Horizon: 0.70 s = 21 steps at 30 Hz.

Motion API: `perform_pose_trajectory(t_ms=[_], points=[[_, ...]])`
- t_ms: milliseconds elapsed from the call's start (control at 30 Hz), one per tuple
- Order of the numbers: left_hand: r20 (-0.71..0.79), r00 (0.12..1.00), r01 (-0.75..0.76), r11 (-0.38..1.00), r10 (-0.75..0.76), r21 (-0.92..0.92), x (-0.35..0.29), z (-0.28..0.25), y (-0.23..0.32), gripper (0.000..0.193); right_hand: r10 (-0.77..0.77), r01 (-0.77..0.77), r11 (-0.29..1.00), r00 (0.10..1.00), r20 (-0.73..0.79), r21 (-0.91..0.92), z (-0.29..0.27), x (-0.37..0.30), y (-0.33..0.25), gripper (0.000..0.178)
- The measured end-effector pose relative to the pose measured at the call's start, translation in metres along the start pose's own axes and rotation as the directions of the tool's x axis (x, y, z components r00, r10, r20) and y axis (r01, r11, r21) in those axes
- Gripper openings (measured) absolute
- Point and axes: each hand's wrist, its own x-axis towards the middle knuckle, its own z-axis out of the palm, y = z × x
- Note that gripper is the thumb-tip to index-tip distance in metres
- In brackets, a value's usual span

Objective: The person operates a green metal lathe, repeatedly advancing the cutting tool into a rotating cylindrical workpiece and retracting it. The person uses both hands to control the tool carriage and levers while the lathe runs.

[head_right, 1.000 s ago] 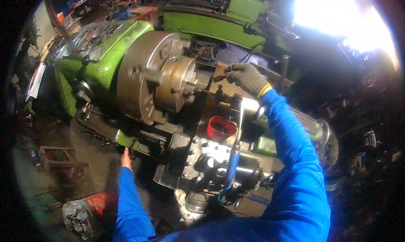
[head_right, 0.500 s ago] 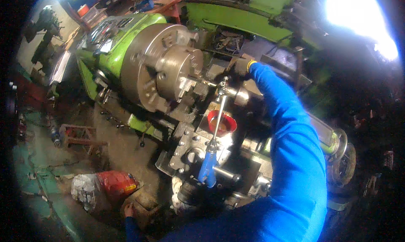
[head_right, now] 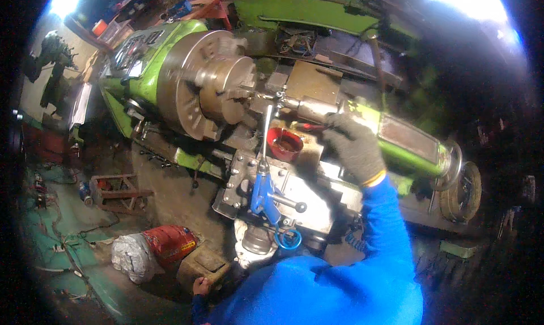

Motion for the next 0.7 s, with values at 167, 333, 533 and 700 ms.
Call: perform_pose_trajectory(t_ms=[167, 333, 533, 700], points=[[-0.078, 0.995, -0.055, 0.998, 0.055, 0.011, 0.018, 0.011, 0.008, 0.027, -0.133, 0.158, 0.902, 0.987, 0.091, -0.402, 0.051, -0.016, 0.026, 0.032], [-0.053, 0.999, -0.01, 0.982, 0.0, -0.186, 0.014, 0.007, 0.003, 0.025, -0.106, 0.178, 0.833, 0.981, 0.164, -0.525, 0.078, 0.002, 0.039, 0.033], [-0.05, 0.993, 0.086, 0.958, -0.104, -0.275, -0.043, 0.01, -0.018, 0.024, -0.068, 0.086, 0.885, 0.996, 0.055, -0.458, 0.083, -0.002, 0.041, 0.034], [0.13, 0.982, -0.156, 0.978, 0.138, 0.141, -0.079, 0.002, -0.051, 0.036, -0.054, 0.037, 0.93, 0.998, -0.036, -0.366, 0.096, -0.015, 0.066, 0.031]])
